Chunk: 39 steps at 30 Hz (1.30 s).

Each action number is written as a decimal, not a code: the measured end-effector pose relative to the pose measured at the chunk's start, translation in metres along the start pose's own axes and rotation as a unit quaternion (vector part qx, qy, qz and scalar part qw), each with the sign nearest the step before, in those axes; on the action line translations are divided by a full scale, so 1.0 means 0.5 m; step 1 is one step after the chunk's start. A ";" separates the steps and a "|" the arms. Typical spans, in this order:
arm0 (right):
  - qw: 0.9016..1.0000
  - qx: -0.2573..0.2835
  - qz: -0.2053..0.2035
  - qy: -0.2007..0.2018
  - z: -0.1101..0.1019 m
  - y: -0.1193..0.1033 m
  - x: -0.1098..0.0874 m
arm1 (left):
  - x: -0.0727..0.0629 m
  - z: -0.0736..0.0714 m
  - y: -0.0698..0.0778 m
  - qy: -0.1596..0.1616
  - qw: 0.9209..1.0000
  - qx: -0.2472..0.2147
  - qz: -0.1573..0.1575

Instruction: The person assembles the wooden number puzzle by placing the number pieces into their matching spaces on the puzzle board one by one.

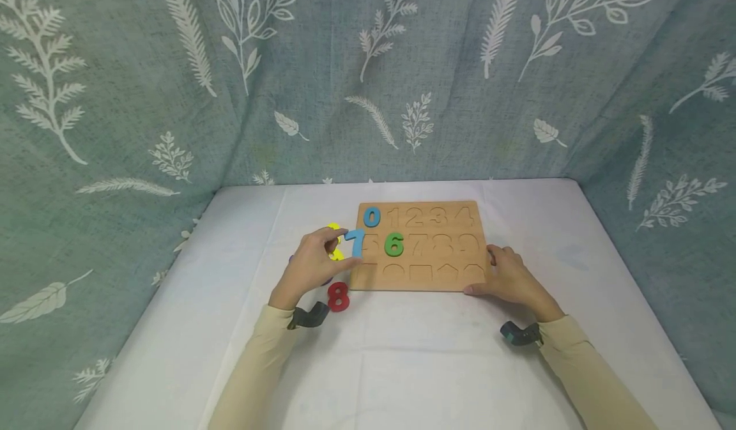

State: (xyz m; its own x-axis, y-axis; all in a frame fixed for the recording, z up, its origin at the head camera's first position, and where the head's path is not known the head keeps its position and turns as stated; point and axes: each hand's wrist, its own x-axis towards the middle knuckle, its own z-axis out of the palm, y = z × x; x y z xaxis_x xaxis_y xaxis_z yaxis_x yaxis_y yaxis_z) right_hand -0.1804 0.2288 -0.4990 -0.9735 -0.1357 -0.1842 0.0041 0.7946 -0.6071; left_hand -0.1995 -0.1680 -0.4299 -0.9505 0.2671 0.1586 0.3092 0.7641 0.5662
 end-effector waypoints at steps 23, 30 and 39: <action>1.000 0.002 0.000 0.003 0.000 -0.006 -0.002 | 0.075 0.047 0.036 -0.028 0.996 -0.067 0.047; 1.000 0.008 0.003 0.001 0.001 -0.002 -0.003 | 0.098 0.072 0.042 -0.041 0.993 -0.089 0.058; 1.000 0.003 0.000 0.004 0.000 -0.002 -0.002 | 0.124 0.099 0.041 -0.059 0.995 -0.065 0.052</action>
State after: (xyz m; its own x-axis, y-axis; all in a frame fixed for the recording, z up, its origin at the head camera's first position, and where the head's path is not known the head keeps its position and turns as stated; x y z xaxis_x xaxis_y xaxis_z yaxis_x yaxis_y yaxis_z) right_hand -0.1797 0.2280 -0.4980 -0.9753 -0.1317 -0.1775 0.0047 0.7906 -0.6124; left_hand -0.2505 -0.1068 -0.4487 -0.9008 0.4141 0.1306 0.3924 0.6475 0.6533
